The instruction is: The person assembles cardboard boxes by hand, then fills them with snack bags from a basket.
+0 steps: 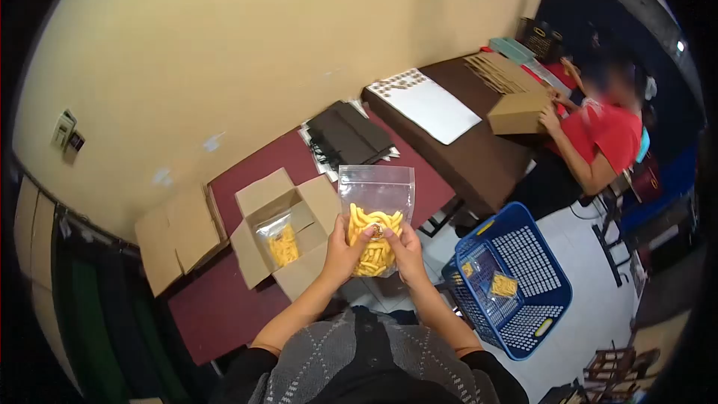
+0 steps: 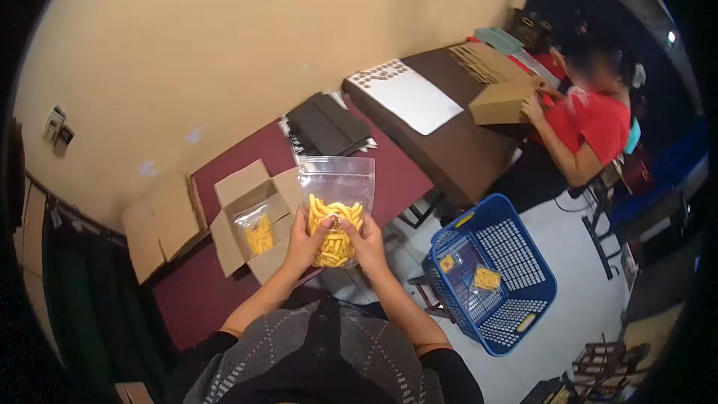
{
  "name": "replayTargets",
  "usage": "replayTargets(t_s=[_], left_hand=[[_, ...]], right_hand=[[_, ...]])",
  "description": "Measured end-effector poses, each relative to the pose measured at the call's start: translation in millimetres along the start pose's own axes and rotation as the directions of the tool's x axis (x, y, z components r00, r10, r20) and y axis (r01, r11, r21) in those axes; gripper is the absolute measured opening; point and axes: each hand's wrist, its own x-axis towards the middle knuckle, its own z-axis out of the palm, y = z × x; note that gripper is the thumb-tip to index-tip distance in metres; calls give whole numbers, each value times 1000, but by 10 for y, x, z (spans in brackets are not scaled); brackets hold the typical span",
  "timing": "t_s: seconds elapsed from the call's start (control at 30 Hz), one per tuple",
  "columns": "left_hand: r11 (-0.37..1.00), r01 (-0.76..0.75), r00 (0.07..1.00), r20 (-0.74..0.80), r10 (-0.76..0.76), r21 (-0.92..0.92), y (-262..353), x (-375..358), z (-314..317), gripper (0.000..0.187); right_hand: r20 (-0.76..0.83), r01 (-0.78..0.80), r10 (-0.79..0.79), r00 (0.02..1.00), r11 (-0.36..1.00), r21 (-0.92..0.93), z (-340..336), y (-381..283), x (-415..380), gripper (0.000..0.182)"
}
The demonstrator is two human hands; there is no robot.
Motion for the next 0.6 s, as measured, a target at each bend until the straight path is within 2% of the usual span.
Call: replayTargets(t_s=[0.03, 0.07, 0.1, 0.17, 0.23, 0.3, 0.33, 0.37, 0.43, 0.47, 0.5, 0.57, 0.6], left_hand=[[999, -8, 999, -40, 10, 46, 53, -62, -97, 24], [996, -16, 997, -78, 23, 92, 91, -104, -185, 25], [995, -19, 994, -108, 30, 101, 118, -129, -233, 25], [995, -83, 968, -233, 94, 53, 135, -203, -397, 26], [994, -109, 952, -284, 112, 26, 119, -260, -604, 29], [985, -130, 943, -293, 158, 113, 157, -317, -773, 30], [982, -105, 946, -288, 148, 159, 213, -352, -794, 32], [982, -101, 941, -306, 146, 158, 248, -391, -806, 32], [984, -40, 930, -353, 99, 171, 292, -460, -834, 33], [997, -56, 912, -404, 69, 45, 264, -479, -842, 32], [997, -59, 903, -424, 76, 52, 210, -502, -899, 32], [989, -139, 860, -501, 97, -47, 110, -532, -1020, 31], [995, -98, 878, -474, 71, -33, 301, -557, -1014, 32]], right_hand=[[76, 30, -26, 997, 999, -42, 135, 34, -3, 32], [85, 50, -40, 996, 992, -114, 273, 46, -8, 30], [114, 40, -27, 993, 993, -109, 351, 71, 10, 30], [148, 17, 1, 989, 993, -116, 534, 168, 22, 29], [168, -27, 47, 985, 993, -117, 668, 251, 17, 29], [182, -201, 194, 964, 979, 17, 794, 252, 43, 31], [219, -142, 148, 964, 989, -45, 897, 166, 24, 29], [232, -153, 161, 959, 987, -53, 951, 188, 35, 29], [325, 23, 57, 944, 971, -237, 1033, 233, 52, 28], [316, -72, 143, 938, 971, -227, 1065, 259, 68, 27], [335, -77, 152, 930, 971, -227, 1103, 274, 71, 27], [305, -240, 243, 921, 970, -46, 1168, 288, 76, 25], [350, -175, 200, 915, 979, -103, 1196, 262, 72, 26]])
